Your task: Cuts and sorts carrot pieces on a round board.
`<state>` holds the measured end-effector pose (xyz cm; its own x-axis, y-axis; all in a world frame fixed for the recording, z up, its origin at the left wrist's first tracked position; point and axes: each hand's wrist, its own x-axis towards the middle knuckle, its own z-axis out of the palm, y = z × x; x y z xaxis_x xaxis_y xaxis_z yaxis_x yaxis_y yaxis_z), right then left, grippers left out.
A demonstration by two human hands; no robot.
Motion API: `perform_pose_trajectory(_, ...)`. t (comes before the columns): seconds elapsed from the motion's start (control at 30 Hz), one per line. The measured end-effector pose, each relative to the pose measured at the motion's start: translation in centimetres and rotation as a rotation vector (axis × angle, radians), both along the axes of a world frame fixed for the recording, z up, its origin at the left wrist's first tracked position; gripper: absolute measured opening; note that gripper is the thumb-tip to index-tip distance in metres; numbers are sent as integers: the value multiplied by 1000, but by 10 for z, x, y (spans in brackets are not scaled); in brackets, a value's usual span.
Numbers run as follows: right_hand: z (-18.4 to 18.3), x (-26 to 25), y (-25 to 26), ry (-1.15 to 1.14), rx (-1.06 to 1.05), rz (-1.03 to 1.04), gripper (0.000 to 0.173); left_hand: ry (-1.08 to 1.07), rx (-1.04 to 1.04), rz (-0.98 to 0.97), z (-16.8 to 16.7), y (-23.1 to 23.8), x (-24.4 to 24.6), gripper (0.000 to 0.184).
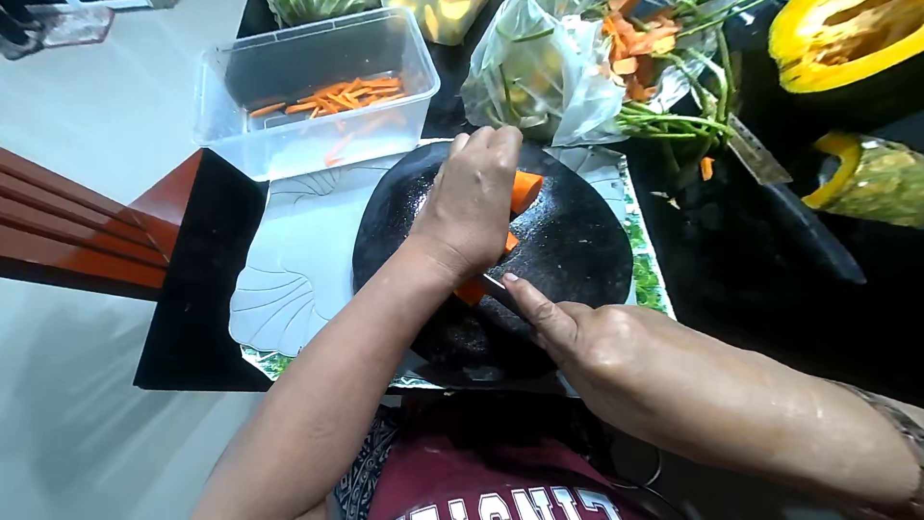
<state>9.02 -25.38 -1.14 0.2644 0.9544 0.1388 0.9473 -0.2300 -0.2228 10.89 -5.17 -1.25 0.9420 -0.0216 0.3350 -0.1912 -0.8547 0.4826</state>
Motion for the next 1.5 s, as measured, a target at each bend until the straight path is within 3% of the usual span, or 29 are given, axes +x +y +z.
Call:
perform_pose_trajectory(0.23, -4, -4, 10, -12, -94, -18, 60, 34, 11, -52, -16, 3, -2, 19)
perform_pose_trajectory(0.47, 23, -24, 28, 16, -531, -112, 64, -257, -125, -31, -22, 12, -14, 21)
perform_pose_trajectory(0.6, 3, 3, 12, 250, -180, -23, 55, -301, -234, 118, -1, 19, -53, 24)
perform_pose_trajectory(0.77, 14, 26, 12, 876, -252, -207, 41, -151, -126, 79, -13, 14, -93, 13)
perform_pose_trajectory(0.87, 17, 29, 7, 1075, -225, -298, 39, -14, -95, 21, -24, 14, -94, 13)
perform_pose_trajectory(1.0, 11, 27, -12, 909, -99, -360, 46, 10, -82, -61, -27, 20, -90, 13)
perform_pose_trajectory(1.1, 3, 28, -27, 870, -16, -285, 48, 29, -112, -76, -26, 24, -85, 10)
perform_pose_trajectory(1.27, -6, 32, -41, 769, 144, -226, 47, 65, -131, 10, -20, 20, -77, 11)
perform_pose_trajectory(1.4, -6, 35, -45, 768, 234, -229, 48, 119, -43, 98, -9, 8, -62, 19)
perform_pose_trajectory(1.5, -7, 32, -47, 759, 258, -222, 48, 349, 43, 164, 10, -7, -50, 36)
